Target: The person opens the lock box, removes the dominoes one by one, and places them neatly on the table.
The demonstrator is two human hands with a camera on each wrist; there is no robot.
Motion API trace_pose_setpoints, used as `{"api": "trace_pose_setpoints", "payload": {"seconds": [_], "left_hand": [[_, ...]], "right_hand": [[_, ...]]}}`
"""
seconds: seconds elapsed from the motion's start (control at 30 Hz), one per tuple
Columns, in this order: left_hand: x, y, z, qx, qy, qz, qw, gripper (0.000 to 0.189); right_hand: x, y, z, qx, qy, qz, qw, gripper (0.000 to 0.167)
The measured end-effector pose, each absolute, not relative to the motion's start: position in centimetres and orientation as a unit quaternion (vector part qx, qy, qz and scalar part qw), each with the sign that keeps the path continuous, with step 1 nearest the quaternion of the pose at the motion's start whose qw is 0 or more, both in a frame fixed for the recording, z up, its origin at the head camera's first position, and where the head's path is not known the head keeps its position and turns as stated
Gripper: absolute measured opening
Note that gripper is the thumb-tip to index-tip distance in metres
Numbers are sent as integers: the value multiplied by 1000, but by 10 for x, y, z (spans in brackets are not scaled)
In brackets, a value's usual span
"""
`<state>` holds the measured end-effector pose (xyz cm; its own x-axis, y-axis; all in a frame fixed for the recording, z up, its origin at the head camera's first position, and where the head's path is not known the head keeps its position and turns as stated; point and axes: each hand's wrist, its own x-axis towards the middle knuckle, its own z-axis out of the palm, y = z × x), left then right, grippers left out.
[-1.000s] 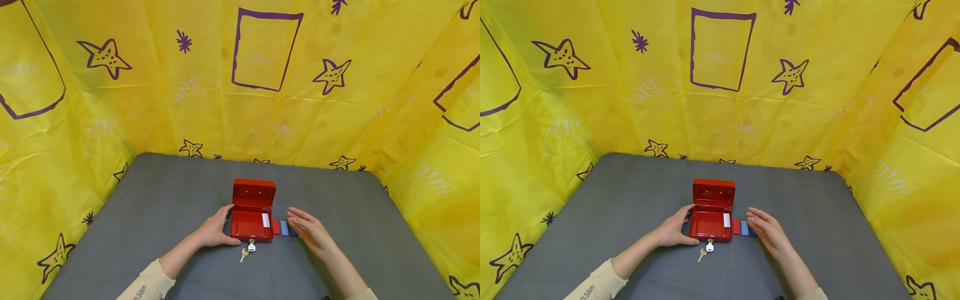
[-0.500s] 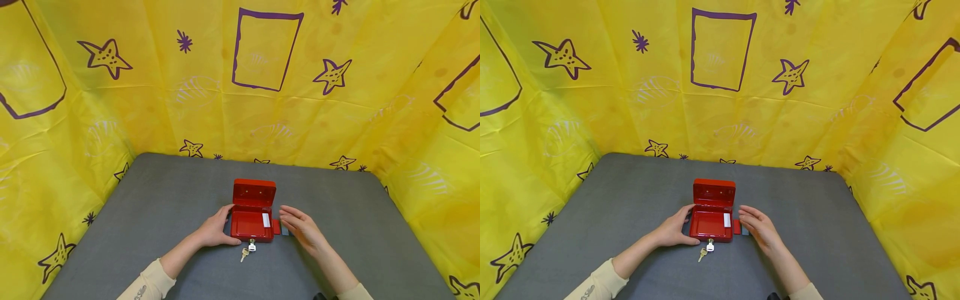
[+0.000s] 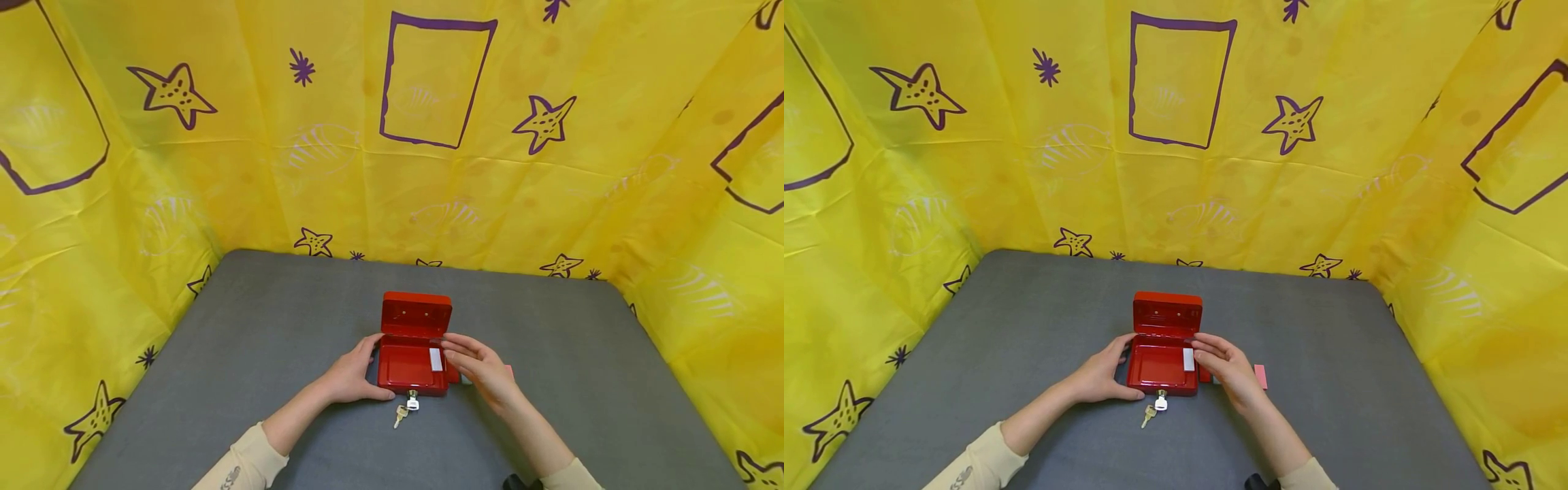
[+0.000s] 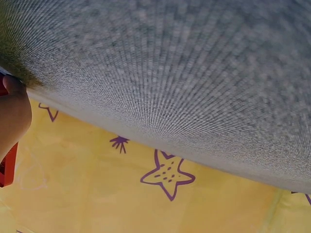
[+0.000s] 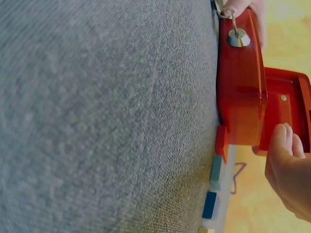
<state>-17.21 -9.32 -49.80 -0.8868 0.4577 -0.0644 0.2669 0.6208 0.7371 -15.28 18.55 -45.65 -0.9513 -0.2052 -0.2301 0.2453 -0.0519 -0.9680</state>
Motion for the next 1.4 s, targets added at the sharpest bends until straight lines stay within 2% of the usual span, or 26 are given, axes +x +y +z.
{"api": "trace_pose_setpoints", "payload": {"seconds": [0.4, 0.8, 1.4], "left_hand": [[-172, -93, -498, 203, 892, 384, 121, 103], [-172, -93, -496, 203, 894, 381, 119, 103], [-172, -93, -498, 205, 891, 388, 122, 102]], "right_hand": [[-154, 178, -458, -54, 725, -673, 137, 47], [-154, 173, -456, -84, 805, -577, 109, 45], [-159, 151, -449, -159, 923, -350, -7, 35]]}}
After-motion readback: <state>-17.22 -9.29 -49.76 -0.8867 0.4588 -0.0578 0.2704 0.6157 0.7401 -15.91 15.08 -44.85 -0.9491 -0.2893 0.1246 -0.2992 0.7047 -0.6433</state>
